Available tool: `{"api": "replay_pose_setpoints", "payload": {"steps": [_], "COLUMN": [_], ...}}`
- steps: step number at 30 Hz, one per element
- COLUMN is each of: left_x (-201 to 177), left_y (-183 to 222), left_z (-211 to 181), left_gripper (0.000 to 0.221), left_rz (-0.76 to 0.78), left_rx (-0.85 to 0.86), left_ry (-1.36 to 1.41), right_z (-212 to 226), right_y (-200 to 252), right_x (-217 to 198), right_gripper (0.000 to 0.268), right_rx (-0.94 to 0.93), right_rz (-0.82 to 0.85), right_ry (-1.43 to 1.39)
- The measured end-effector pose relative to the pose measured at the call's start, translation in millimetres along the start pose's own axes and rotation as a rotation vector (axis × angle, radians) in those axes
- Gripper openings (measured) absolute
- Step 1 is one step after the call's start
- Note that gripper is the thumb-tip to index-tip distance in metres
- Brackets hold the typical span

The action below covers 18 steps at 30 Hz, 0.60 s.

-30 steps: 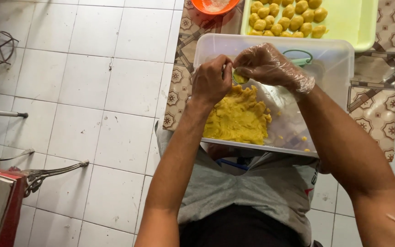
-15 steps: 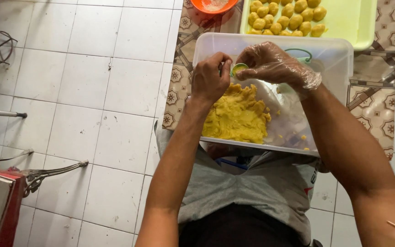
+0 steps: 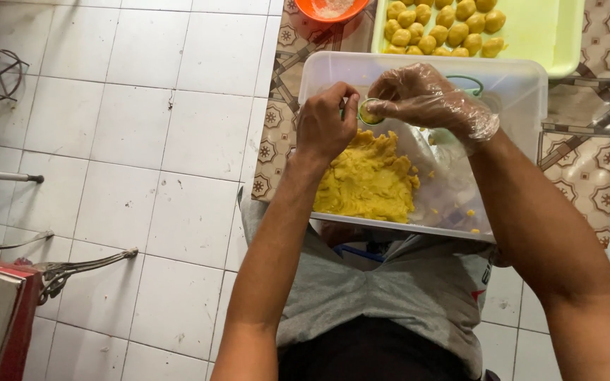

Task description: A person portions yellow dough using a small scoop and rolls it into uniform balls before placing them on a tray.

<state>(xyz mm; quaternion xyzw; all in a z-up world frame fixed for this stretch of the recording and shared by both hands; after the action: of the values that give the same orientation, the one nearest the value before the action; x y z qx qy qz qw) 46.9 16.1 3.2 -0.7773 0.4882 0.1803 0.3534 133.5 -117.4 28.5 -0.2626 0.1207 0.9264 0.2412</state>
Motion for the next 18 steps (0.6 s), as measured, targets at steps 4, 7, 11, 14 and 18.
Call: {"api": "replay_pose_setpoints", "payload": {"steps": [4,7,11,14,18], "left_x": [-1.2,0.0,-1.0,-0.9,-0.1], "left_y": [2.2,2.6,1.0,2.3,2.6], "left_z": [0.2,1.5,1.5,2.0,0.2], "left_gripper": [0.009,0.009,0.009,0.009,0.009], "left_rz": [-0.031,-0.040,-0.044,-0.046,0.006], "left_rx": [0.018,0.007,0.002,-0.006,-0.025], "left_ry": [-0.013,-0.024,-0.008,-0.013,-0.025], "right_z": [-8.3,-12.8,-8.2,8.9,-2.0], "right_y": [-5.6,-8.7,-4.9,1.3,-6.9], "right_x": [7.9,8.3,4.1,3.5,9.4], "right_gripper": [0.015,0.011,0.015,0.022,0.008], "right_rx": [0.000,-0.122,-0.229,-0.086,-0.134], "right_rz": [-0.047,-0.112,-0.180,-0.086,-0.148], "right_ry": [0.009,0.189,0.242,0.087,0.293]}}
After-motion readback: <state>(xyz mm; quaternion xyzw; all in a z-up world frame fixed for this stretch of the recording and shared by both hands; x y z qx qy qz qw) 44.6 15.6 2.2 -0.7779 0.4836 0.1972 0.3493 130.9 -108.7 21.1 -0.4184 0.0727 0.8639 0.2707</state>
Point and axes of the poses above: each hand's wrist, its own y-axis away from the middle knuckle, its own x-axis out of the palm, z = x × y, the point moved 6 cm from there along -y, towards the middle knuckle, and after that the axes turned 1 degree about -z, right-handed, at the moved point
